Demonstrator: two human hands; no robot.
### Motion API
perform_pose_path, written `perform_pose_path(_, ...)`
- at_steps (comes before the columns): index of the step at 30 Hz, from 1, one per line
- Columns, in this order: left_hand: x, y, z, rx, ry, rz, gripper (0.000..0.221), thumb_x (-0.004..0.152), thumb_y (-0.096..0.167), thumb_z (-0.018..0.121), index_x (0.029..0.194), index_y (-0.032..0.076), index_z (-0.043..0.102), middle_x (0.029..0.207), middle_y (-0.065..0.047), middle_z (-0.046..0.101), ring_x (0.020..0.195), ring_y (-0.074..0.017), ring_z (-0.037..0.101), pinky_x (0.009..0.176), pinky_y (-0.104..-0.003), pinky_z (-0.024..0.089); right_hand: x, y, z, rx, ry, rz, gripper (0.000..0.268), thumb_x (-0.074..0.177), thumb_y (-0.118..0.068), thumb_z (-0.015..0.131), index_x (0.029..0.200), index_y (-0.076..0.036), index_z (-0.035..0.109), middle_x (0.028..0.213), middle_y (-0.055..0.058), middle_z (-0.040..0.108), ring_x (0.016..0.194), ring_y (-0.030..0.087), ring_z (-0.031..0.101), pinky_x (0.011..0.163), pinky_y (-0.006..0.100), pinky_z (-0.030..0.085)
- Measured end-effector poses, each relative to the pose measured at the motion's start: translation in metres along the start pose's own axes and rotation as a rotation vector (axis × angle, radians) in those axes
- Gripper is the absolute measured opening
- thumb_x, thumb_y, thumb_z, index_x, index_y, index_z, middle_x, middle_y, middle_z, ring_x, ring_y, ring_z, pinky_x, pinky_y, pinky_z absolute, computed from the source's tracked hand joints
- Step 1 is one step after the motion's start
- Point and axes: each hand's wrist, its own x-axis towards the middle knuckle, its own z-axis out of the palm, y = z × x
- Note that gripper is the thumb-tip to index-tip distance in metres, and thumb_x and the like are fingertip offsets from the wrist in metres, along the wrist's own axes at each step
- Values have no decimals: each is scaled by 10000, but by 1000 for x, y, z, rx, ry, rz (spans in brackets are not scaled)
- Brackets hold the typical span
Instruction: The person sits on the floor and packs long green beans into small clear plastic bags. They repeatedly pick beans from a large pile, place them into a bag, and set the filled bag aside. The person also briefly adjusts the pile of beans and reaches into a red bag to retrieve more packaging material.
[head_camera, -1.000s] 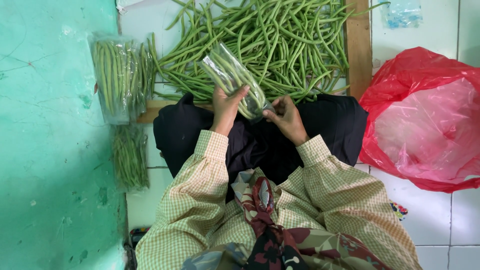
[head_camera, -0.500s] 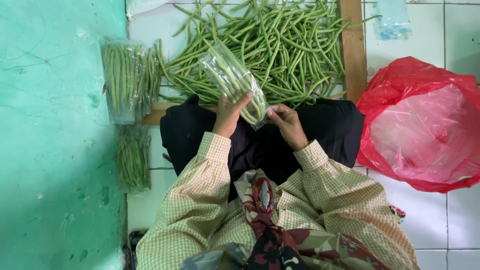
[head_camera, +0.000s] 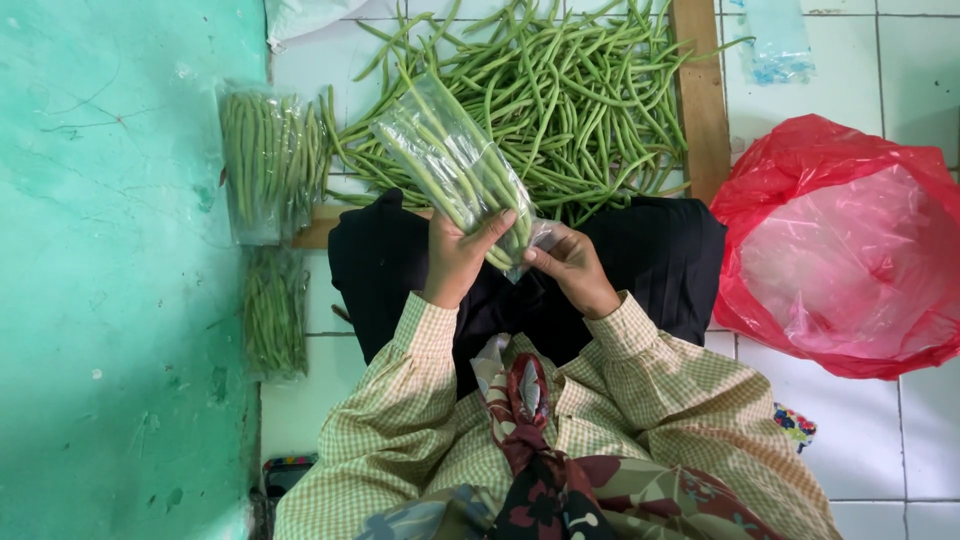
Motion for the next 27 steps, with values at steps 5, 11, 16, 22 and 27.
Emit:
perform_pose_path(5, -6, 16, 7, -94, -5, 42, 609, 894, 82, 837, 1416, 6, 534, 1338, -128, 653, 1222, -197, 605, 1056, -459, 538, -6, 2, -1, 1, -60, -28, 153, 953, -95, 767, 1020, -3, 665, 848, 75, 699, 800, 122, 649, 791, 330, 561)
perform_pose_path(11, -17, 38, 23, -141, -21, 50, 583, 902, 61, 816, 1411, 11, 535, 1337, -118, 644, 1231, -179, 570, 1057, -445, 537, -11, 14, -16, -22, -43, -80, 196, 946, -89, 768, 1074, 8, 655, 873, 80, 697, 840, 126, 656, 828, 330, 554)
perform_pose_path(16, -23, 28, 28, -143, -9, 77, 648, 890, 77, 831, 1453, 32, 513, 1345, -114, 650, 1237, -175, 585, 1062, -426, 533, -14, 23, -22, -77, 26, -90, 215, 943, -92, 782, 1086, -3, 647, 887, 60, 677, 855, 116, 639, 834, 304, 543)
perform_pose_path(22, -22, -12, 12, 17, 72, 114, 641, 875, 114, 858, 1421, 20, 534, 1311, -150, 676, 1197, -259, 649, 997, -475, 572, -22, 0, 0, -120, 76, -89, 262, 932, -107, 796, 1127, 5, 662, 903, 56, 704, 851, 98, 639, 829, 315, 567)
perform_pose_path(27, -28, 2, 8, -45, -37, 91, 627, 1016, 276, 716, 1528, 58, 426, 1464, -191, 568, 1288, -352, 595, 1055, -528, 545, -29, 7, 4, -102, 62, -34, 313, 836, -47, 870, 1080, 25, 687, 853, 102, 730, 811, 129, 670, 805, 332, 598)
